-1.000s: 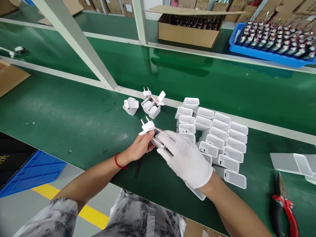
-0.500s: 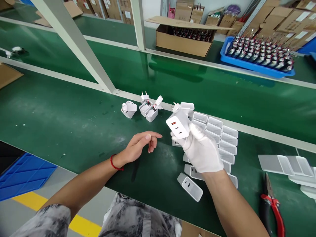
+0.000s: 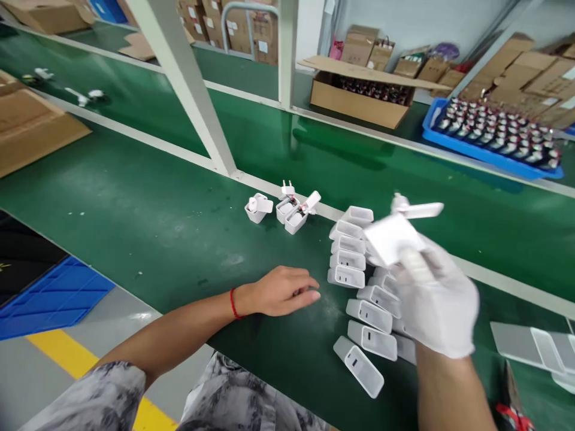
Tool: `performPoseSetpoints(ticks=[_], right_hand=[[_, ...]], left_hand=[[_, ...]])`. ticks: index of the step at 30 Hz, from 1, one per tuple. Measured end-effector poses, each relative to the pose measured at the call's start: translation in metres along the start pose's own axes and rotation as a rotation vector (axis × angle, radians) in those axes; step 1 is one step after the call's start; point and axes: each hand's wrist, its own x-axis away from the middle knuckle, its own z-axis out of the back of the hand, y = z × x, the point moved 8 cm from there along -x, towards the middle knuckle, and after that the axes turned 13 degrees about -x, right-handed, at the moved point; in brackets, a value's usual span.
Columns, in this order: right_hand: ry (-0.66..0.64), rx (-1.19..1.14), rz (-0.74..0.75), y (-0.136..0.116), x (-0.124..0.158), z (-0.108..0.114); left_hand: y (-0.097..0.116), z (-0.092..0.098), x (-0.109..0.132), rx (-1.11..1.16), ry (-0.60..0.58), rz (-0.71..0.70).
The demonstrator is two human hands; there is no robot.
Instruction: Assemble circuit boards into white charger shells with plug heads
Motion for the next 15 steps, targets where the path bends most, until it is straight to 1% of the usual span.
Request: performPoseSetpoints(ticks=[1, 2, 3, 6, 8, 10, 11, 13, 15], right_hand=[[0.168, 0.02, 0.028, -0.004, -0.005, 0.021], [0.298, 0.042, 0.048, -0.007, -0.011, 0.038], [0.371, 0.066, 0.058, -0.009, -0.019, 0.05], [0.341, 0.168, 0.071, -0.01, -0.055, 0.064], [0.322, 0.283, 0.074, -0.009, -0.075, 0.068], [0.289, 0.386, 0.095, -0.011, -0.084, 0.065], [0.255, 0.418, 0.114, -0.014, -0.084, 0.059], [0.153, 0.461, 0.19, -0.024, -0.075, 0.038], [0.0, 0.523, 0.299, -0.038, -0.056, 0.006]], left_hand=[[0.001, -0.005, 0.0, -0.053, -0.037, -0.016], [0.002, -0.008, 0.0, -0.096, -0.063, -0.03], [0.003, -0.011, 0.0, -0.128, -0.078, -0.041], [0.005, -0.013, 0.001, -0.166, -0.093, -0.057], [0.005, -0.013, 0.002, -0.153, -0.105, -0.048], [0.002, -0.01, 0.002, -0.096, -0.103, -0.016], [0.0, -0.008, 0.002, -0.041, -0.09, 0.013], [-0.007, -0.002, 0.002, 0.137, -0.026, 0.082], [-0.014, 0.007, 0.002, 0.372, 0.092, 0.138]])
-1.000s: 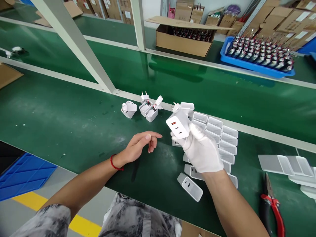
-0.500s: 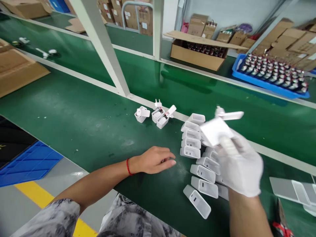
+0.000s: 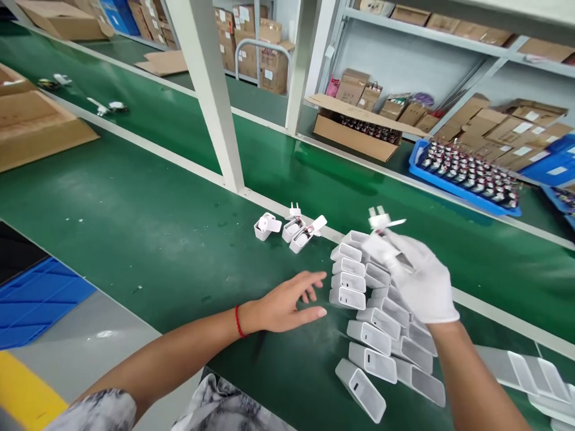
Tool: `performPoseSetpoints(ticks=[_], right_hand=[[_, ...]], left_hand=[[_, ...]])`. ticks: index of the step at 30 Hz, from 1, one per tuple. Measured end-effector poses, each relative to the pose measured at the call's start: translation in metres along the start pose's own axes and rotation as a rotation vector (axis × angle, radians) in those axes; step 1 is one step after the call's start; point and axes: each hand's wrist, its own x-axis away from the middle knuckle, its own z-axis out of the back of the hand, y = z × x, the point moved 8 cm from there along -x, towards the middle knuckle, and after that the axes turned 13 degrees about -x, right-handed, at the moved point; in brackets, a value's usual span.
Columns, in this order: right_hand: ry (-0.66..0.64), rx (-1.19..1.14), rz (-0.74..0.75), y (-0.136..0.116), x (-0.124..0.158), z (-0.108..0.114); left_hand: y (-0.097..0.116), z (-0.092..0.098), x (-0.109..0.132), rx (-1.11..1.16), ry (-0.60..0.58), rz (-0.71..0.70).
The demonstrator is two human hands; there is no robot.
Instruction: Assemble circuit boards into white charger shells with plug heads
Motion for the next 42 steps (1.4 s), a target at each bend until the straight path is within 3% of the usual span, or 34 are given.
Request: performPoseSetpoints(ticks=[4, 7, 11, 14, 17, 21, 26, 28, 30, 32, 33, 35, 37, 40, 42], right_hand=[[-0.257, 0.155, 0.303, -0.06, 0.033, -0.042], [-0.295, 0.387, 0.468, -0.084, 0.053, -0.064], [-0.292, 0.593, 0.737, -0.099, 0.077, -0.086], [-0.205, 0.653, 0.861, -0.105, 0.085, -0.088], [-0.104, 0.616, 0.737, -0.103, 0.074, -0.076], [-0.086, 0.328, 0.488, -0.096, 0.062, -0.065], [-0.098, 0.129, 0.239, -0.079, 0.056, -0.079], [-0.087, 0.109, 0.188, -0.071, 0.052, -0.082], [-0.05, 0.089, 0.167, -0.064, 0.048, -0.08], [-0.045, 0.073, 0.184, -0.063, 0.044, -0.08], [-0.068, 0.066, 0.201, -0.065, 0.043, -0.083], [-0.143, 0.063, 0.249, -0.074, 0.042, -0.096], [-0.221, 0.102, 0.297, -0.087, 0.041, -0.116], [-0.357, 0.276, 0.35, -0.105, 0.039, -0.154], [-0.435, 0.373, 0.359, -0.112, 0.035, -0.178]], left_hand=[[-0.006, 0.027, 0.0, 0.326, 0.283, -0.007], [-0.007, 0.042, 0.002, 0.403, 0.412, -0.006], [-0.011, 0.046, 0.002, 0.563, 0.406, 0.141], [-0.011, 0.045, 0.002, 0.608, 0.361, 0.229], [-0.003, 0.049, 0.0, 0.553, 0.351, 0.101], [-0.001, 0.051, -0.001, 0.384, 0.419, -0.118], [-0.02, 0.049, -0.003, 0.141, 0.549, -0.066], [-0.019, 0.055, -0.001, 0.029, 0.618, -0.048], [-0.004, 0.067, 0.01, -0.15, 0.789, -0.101], [0.024, 0.072, 0.028, -0.329, 0.969, -0.26], [0.039, 0.068, 0.035, -0.378, 1.0, -0.374], [0.062, 0.047, 0.042, -0.407, 0.875, -0.606], [0.072, 0.014, 0.041, -0.435, 0.58, -0.738], [0.063, -0.036, 0.037, -0.525, 0.151, -0.746], [0.05, -0.053, 0.033, -0.572, -0.014, -0.707]])
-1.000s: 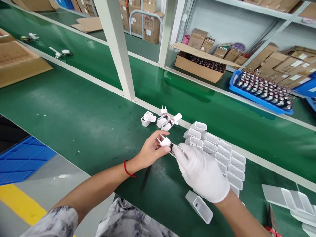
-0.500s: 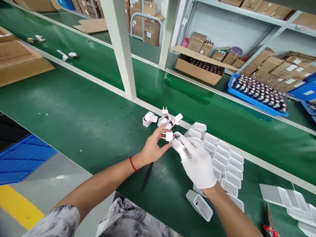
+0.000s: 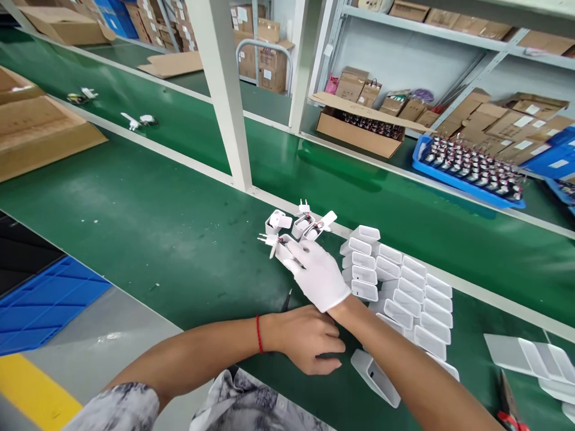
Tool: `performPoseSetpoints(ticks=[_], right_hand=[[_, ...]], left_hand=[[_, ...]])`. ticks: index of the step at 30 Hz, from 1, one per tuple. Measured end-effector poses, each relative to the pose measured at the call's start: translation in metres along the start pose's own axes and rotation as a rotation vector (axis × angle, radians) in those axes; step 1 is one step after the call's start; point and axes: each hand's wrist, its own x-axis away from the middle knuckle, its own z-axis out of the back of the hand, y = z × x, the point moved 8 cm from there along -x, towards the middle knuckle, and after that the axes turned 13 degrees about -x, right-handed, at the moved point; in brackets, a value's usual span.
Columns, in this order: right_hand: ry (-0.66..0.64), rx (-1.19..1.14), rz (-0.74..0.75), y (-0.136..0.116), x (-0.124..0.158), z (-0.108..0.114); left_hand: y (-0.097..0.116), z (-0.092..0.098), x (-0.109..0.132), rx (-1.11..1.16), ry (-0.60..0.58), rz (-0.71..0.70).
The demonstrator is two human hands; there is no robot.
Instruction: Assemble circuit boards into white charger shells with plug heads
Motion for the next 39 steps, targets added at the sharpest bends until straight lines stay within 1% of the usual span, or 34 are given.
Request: performPoseSetpoints(ticks=[2, 5, 8, 12, 15, 19, 21, 26, 29, 33, 36, 39], right_hand=[[-0.06, 0.042, -0.013, -0.005, -0.014, -0.013], [-0.122, 0.131, -0.079, -0.002, -0.028, -0.03], [-0.164, 0.216, -0.14, 0.002, -0.032, -0.043], [-0.234, 0.262, -0.119, -0.003, -0.027, -0.055], [-0.263, 0.281, -0.098, -0.006, -0.021, -0.056], [-0.255, 0.305, -0.103, -0.007, -0.023, -0.052], [-0.243, 0.306, -0.098, -0.007, -0.03, -0.05], [-0.216, 0.294, -0.09, -0.008, -0.055, -0.044], [-0.25, 0.273, -0.028, -0.017, -0.061, -0.043], [-0.311, 0.249, 0.08, -0.036, -0.057, -0.046], [-0.301, 0.25, 0.087, -0.041, -0.061, -0.049], [-0.256, 0.256, 0.073, -0.042, -0.071, -0.048]], left_hand=[[-0.005, -0.011, 0.002, -0.005, -0.092, -0.002], [-0.012, -0.017, 0.001, 0.002, -0.153, 0.0], [-0.013, -0.02, 0.0, 0.022, -0.191, -0.004], [-0.012, -0.023, -0.001, 0.033, -0.256, -0.02], [-0.013, -0.024, 0.0, 0.054, -0.312, -0.012], [-0.014, -0.02, -0.002, 0.08, -0.3, -0.006], [-0.015, -0.019, -0.002, 0.088, -0.306, 0.003], [-0.019, -0.023, 0.0, 0.105, -0.394, 0.07], [-0.02, -0.023, 0.001, 0.12, -0.406, 0.091], [-0.018, -0.023, 0.001, 0.139, -0.387, 0.06], [-0.017, -0.024, 0.001, 0.142, -0.382, 0.048], [-0.018, -0.024, 0.001, 0.165, -0.394, 0.064]])
